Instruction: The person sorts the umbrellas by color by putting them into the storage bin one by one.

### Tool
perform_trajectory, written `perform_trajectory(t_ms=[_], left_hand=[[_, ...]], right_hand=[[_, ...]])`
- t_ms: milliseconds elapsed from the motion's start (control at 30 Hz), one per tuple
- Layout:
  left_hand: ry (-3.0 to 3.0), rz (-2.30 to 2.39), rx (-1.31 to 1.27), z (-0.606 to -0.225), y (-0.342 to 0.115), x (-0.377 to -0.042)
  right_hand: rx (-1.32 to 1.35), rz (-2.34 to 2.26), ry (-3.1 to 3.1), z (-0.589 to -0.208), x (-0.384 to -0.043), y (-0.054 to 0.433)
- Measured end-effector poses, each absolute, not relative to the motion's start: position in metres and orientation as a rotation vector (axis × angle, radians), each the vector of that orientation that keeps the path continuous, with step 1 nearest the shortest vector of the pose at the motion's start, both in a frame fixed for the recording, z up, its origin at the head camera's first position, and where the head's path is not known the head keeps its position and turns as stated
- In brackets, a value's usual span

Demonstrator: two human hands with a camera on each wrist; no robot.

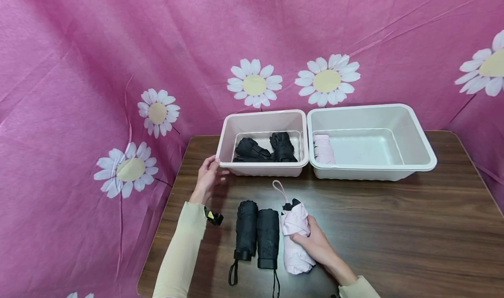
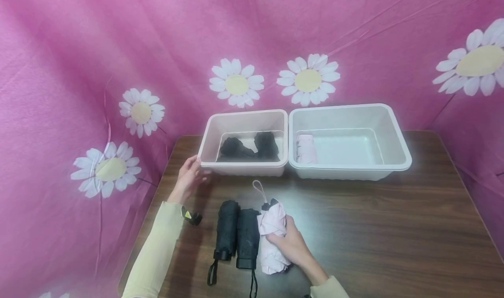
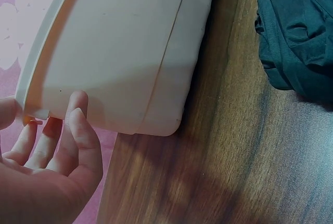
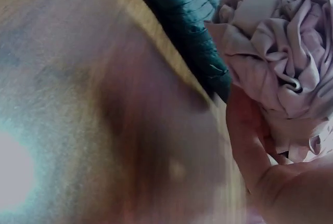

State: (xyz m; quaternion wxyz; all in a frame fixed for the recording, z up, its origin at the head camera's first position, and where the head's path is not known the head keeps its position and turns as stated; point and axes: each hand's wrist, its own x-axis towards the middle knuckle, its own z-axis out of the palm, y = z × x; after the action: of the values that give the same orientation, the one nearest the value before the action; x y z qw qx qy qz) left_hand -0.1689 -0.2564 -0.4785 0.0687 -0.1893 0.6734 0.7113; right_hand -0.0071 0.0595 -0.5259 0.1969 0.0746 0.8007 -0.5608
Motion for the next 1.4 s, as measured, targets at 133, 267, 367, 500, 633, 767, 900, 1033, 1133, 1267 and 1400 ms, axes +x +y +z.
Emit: perform_trajectory(t_ms=[133,267,367,500,633,767,900,1033,1133,1267,1400], left_hand=[[2.041,2.136,-0.580,-0.479,-0.256,-0.169],[2.059,2.126,-0.606,-0.482,-0.256,-0.170],[2.063,2.112,-0.617,-0.482,-0.256,-0.170],[2.061,2.092,-0.636,-0.481,-0.256,-0.170],[2.061,2.081,-0.642,-0.481,-0.257,-0.170],[2.069,2.070,-0.630,-0.481,-0.257,-0.170],[2.073,2.072,-0.631,-0.481,-0.257,-0.170],[2.069,2.077,-0.633,-0.481,-0.257,-0.170],[2.065,2.080,-0.633,-0.481,-0.257,-0.170],[2.061,2.083,-0.636,-0.480,-0.257,-0.169],[2.057,2.085,-0.627,-0.480,-0.257,-0.169]], right_hand=[[0.210,-1.639,2.200,-0.524,-0.008,0.061],[0.227,-1.718,2.126,-0.523,-0.008,0.063],[0.230,-1.764,2.068,-0.521,-0.008,0.065],[0.227,-1.800,2.019,-0.516,-0.009,0.068],[0.223,-1.858,1.960,-0.512,-0.010,0.069],[0.206,-1.928,1.896,-0.507,-0.011,0.072],[0.180,-1.960,1.865,-0.502,-0.012,0.075],[0.158,-1.970,1.849,-0.498,-0.013,0.077],[0.137,-1.981,1.842,-0.494,-0.013,0.078],[0.104,-2.010,1.802,-0.490,-0.014,0.080],[0.063,-2.041,1.751,-0.486,-0.014,0.082]])
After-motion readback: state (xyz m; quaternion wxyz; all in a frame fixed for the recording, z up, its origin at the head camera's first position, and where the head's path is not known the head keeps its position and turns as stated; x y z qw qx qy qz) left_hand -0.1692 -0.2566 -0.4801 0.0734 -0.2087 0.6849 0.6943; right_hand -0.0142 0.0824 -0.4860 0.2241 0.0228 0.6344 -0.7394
